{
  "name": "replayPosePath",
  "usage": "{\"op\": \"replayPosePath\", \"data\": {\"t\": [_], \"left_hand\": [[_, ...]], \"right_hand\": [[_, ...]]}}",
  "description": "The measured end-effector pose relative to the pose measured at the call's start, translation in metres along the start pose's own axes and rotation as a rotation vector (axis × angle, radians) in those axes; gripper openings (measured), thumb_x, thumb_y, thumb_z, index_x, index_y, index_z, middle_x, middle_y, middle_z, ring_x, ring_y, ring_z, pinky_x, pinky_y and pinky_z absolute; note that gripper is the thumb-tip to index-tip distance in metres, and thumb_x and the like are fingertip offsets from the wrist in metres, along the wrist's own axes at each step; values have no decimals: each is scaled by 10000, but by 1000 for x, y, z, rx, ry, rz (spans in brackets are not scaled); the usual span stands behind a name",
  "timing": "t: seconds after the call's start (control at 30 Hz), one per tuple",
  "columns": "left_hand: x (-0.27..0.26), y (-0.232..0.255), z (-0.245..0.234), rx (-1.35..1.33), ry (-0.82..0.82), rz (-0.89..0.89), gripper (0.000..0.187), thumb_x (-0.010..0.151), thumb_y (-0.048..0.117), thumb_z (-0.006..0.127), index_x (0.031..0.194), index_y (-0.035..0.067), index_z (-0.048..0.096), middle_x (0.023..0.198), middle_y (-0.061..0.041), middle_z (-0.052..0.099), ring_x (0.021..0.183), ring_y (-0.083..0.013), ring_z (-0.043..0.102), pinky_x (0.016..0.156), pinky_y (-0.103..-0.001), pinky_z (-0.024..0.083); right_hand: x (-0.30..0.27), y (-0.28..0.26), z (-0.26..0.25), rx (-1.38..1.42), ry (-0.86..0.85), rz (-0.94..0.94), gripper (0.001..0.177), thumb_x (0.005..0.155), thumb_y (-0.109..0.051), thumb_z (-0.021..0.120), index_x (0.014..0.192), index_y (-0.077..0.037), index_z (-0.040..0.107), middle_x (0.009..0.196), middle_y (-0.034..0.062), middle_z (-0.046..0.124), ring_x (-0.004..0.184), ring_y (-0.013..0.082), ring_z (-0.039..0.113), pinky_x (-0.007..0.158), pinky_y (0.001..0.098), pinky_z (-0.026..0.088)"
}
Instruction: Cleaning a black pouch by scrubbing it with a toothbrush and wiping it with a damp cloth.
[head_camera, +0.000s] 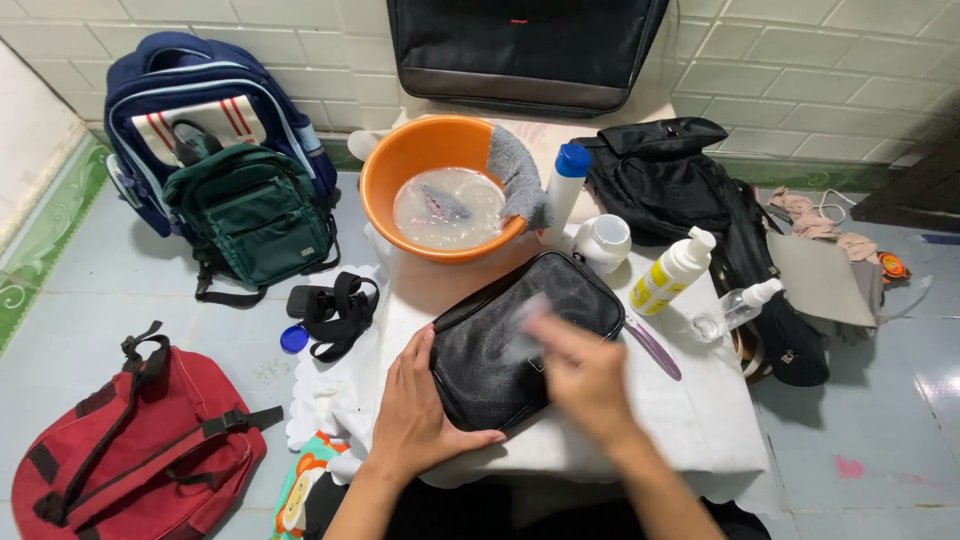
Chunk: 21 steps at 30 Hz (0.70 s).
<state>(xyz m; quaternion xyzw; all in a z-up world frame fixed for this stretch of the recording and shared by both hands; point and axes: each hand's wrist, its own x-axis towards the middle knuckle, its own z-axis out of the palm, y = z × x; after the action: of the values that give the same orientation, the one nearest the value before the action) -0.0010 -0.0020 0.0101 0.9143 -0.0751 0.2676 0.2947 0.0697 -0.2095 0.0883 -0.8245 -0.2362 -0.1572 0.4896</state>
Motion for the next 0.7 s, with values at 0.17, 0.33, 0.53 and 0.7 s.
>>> {"op": "replayPosePath", "data": {"t": [0.17, 0.33, 0.53, 0.7], "left_hand": [[1, 0, -1, -5, -25, -21, 1520, 446, 674, 975, 1522, -82, 213, 1524, -269, 384, 1372, -381, 456, 1171, -459, 350], [-2, -1, 3, 22, -23, -17, 1527, 442, 702, 961, 1521, -85, 220, 1518, -270, 384, 1364, -379, 462, 1168, -454, 352], [-2, -4, 3, 21, -22, 2, 1531, 446, 713, 946, 1529, -81, 211, 1534, -273, 366, 1371, -383, 455, 1163, -458, 355], [-2, -3, 2, 33, -35, -11, 1522, 436, 711, 958, 1516, -78, 233, 1531, -270, 372, 1381, -380, 451, 1169, -465, 336]], "right_hand": [[4, 47, -20, -489, 78, -119, 446, 739, 151, 582, 1143, 25, 724, 1286, 170, 700, 1194, 296, 681, 1022, 360, 522], [-26, 23, 20, -523, -94, -227, 501, 681, 214, 574, 1069, -38, 767, 1268, 96, 730, 1209, 261, 679, 1077, 306, 514], [-38, -29, 14, 244, -258, 325, 344, 781, 53, 698, 1090, -46, 811, 1004, 40, 871, 815, 81, 824, 680, 166, 618], [-26, -25, -10, 261, 41, 437, 418, 800, 98, 632, 1151, -60, 795, 1154, 81, 833, 918, 137, 799, 797, 213, 619]]}}
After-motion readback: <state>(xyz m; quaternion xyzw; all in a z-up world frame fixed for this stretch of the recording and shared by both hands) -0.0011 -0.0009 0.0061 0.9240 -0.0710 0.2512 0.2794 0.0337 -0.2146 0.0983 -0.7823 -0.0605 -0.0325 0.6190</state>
